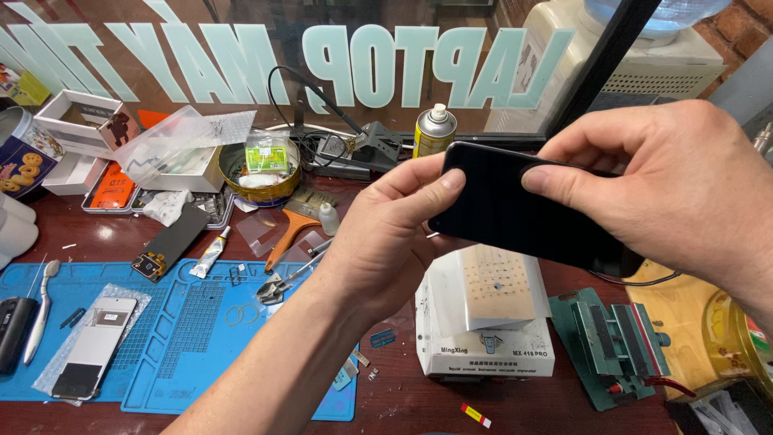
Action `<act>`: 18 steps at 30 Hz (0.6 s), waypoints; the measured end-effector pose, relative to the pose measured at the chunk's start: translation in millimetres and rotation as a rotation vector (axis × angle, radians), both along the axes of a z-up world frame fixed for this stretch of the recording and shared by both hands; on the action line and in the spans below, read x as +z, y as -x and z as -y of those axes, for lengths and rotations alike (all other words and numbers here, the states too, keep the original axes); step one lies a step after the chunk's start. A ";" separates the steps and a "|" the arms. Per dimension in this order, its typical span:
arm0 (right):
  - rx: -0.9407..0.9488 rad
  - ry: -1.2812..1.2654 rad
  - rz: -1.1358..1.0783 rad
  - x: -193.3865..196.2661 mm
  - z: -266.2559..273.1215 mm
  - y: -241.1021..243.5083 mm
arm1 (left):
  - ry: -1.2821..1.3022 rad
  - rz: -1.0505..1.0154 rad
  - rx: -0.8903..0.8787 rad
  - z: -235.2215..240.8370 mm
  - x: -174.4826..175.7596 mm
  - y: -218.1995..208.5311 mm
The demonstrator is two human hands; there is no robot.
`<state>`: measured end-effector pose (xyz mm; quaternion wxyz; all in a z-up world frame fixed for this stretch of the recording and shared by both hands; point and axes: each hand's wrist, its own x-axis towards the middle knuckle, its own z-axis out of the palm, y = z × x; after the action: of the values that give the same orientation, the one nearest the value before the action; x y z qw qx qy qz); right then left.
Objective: The person disassembles a smartphone, removes the battery and internal components, then reassembles the device by reconnecting cables and snapping the back cover into place. The person also peels off a protective film from the screen.
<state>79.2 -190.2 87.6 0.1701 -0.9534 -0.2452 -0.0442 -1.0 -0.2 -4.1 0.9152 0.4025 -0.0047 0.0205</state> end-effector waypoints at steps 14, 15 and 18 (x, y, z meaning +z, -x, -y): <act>0.319 -0.237 0.069 -7.6 5.6 10.0 | -0.551 0.257 0.160 5.2 15.8 0.6; 0.333 -0.230 0.093 -8.5 6.3 10.1 | -0.553 0.238 0.168 6.4 15.0 0.7; 0.372 -0.241 0.114 -12.1 8.7 9.1 | -0.514 0.212 0.172 7.8 12.4 0.7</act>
<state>70.1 -198.9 75.6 0.2738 -0.8606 -0.4187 -0.0949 -1.8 -8.0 8.3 0.7724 0.6158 -0.0711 0.1383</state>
